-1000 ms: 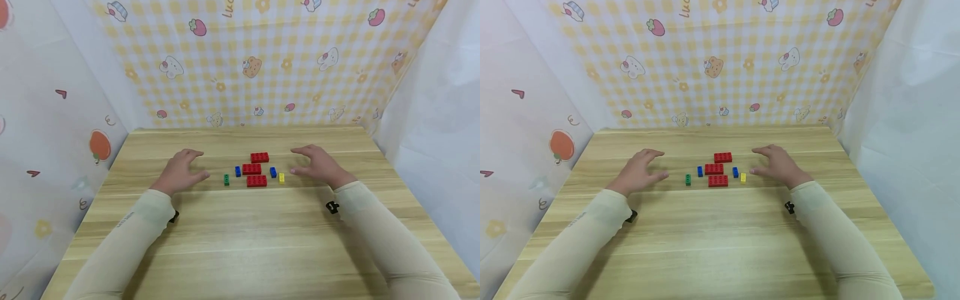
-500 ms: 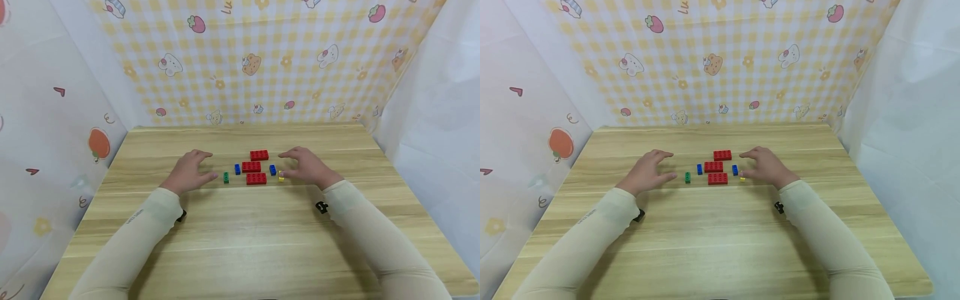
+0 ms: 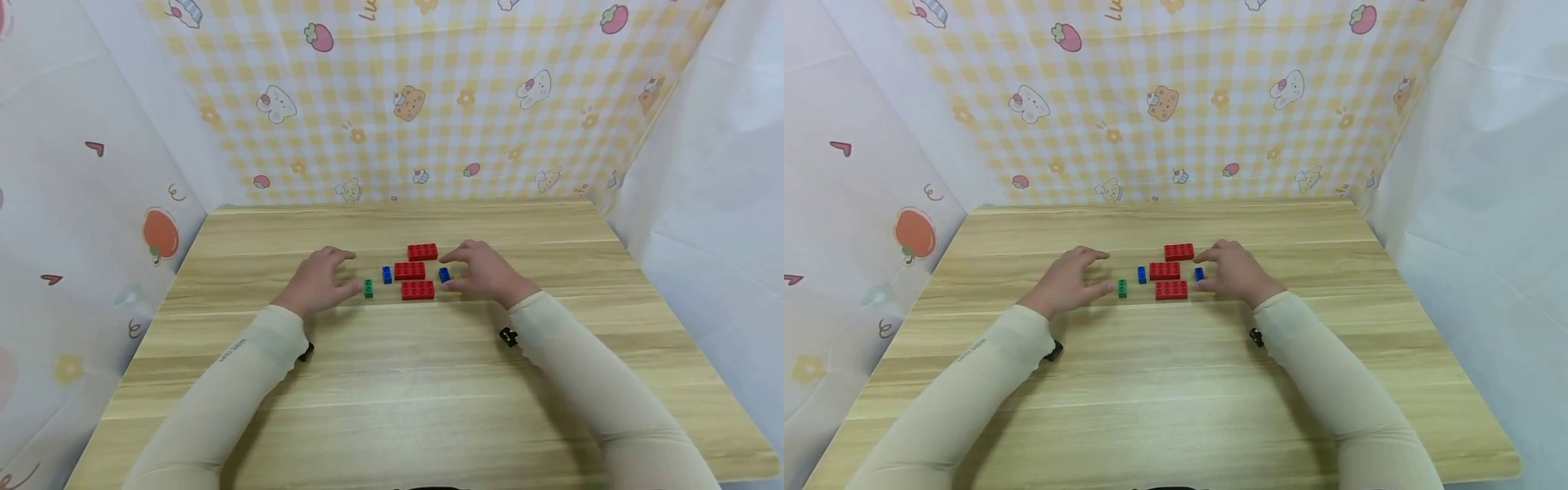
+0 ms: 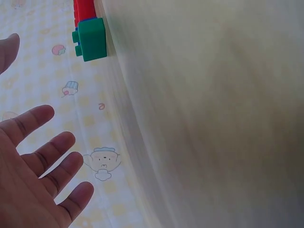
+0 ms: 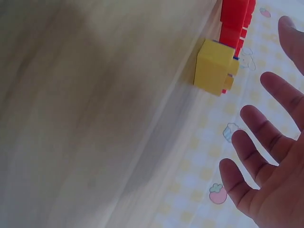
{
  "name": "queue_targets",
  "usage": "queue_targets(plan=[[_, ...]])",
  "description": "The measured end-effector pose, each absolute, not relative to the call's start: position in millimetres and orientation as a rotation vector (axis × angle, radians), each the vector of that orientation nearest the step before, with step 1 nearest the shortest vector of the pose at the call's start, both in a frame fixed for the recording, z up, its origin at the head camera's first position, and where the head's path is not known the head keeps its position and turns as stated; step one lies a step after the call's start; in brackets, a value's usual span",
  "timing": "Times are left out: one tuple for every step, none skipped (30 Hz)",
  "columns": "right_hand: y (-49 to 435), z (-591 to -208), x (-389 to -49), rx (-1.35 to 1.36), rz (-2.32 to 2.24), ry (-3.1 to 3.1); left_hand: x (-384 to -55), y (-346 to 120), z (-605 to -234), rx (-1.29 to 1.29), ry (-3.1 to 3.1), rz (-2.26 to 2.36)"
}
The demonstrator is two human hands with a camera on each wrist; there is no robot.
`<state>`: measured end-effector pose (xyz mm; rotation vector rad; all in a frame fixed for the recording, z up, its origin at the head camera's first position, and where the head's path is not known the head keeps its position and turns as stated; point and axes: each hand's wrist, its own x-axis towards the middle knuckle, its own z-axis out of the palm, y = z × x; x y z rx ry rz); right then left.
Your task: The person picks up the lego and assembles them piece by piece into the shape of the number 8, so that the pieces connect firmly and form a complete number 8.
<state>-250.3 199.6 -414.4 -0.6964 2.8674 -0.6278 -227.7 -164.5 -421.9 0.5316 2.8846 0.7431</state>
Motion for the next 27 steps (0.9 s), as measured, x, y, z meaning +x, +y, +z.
queue_targets(plan=[[198, -415, -250, -0.701, -0.620, 2.870, -228, -163, -422, 0.532, 2.882, 0.744], [196, -415, -250, -0.699, -0.616, 2.870, -228, -162, -422, 0.532, 2.879, 0.744], [194, -415, -250, -0.700, -0.614, 2.871, -228, -162, -422, 0.532, 2.874, 0.743], [193, -415, -250, -0.701, -0.607, 2.873, -228, -161, -423, 0.530, 2.870, 0.744], [191, -416, -251, -0.704, -0.600, 2.874, -228, -160, -423, 0.527, 2.868, 0.742], [189, -416, -251, -0.709, -0.589, 2.875, -228, -159, -423, 0.524, 2.867, 0.736], [188, -416, -251, -0.714, -0.577, 2.877, -228, -158, -423, 0.524, 2.865, 0.732], [186, -417, -251, -0.714, -0.571, 2.878, -228, -158, -423, 0.524, 2.862, 0.731], [184, -417, -252, -0.716, -0.562, 2.879, -228, -157, -422, 0.527, 2.860, 0.729], [183, -417, -252, -0.719, -0.554, 2.878, -228, -156, -422, 0.531, 2.859, 0.725], [181, -417, -252, -0.720, -0.551, 2.877, -228, -155, -421, 0.535, 2.858, 0.720], [180, -418, -252, -0.720, -0.546, 2.874, -227, -154, -420, 0.539, 2.857, 0.717], [178, -418, -252, -0.717, -0.542, 2.870, -227, -153, -420, 0.543, 2.855, 0.714], [177, -418, -252, -0.714, -0.540, 2.865, -227, -153, -419, 0.546, 2.853, 0.712], [177, -418, -252, -0.713, -0.534, 2.860, -227, -152, -419, 0.552, 2.853, 0.708], [176, -418, -252, -0.711, -0.530, 2.855, -227, -151, -418, 0.552, 2.852, 0.706], [175, -418, -252, -0.708, -0.530, 2.849, -227, -150, -418, 0.552, 2.852, 0.702], [174, -419, -252, -0.707, -0.524, 2.843, -227, -150, -418, 0.553, 2.852, 0.699], [173, -419, -252, -0.708, -0.521, 2.838, -227, -149, -417, 0.552, 2.851, 0.697], [172, -419, -252, -0.708, -0.517, 2.834, -227, -149, -417, 0.552, 2.850, 0.695], [171, -419, -252, -0.708, -0.514, 2.829, -227, -149, -417, 0.554, 2.850, 0.690], [171, -419, -252, -0.704, -0.512, 2.827, -227, -148, -417, 0.554, 2.850, 0.687], [170, -419, -252, -0.702, -0.505, 2.826, -228, -148, -416, 0.553, 2.850, 0.687], [169, -420, -252, -0.700, -0.496, 2.826, -228, -147, -416, 0.553, 2.849, 0.688], [168, -420, -252, -0.695, -0.492, 2.826, -228, -147, -416, 0.552, 2.849, 0.689], [167, -420, -252, -0.689, -0.484, 2.828, -228, -147, -416, 0.553, 2.849, 0.688], [167, -420, -252, -0.684, -0.477, 2.830, -228, -147, -416, 0.554, 2.850, 0.686]])
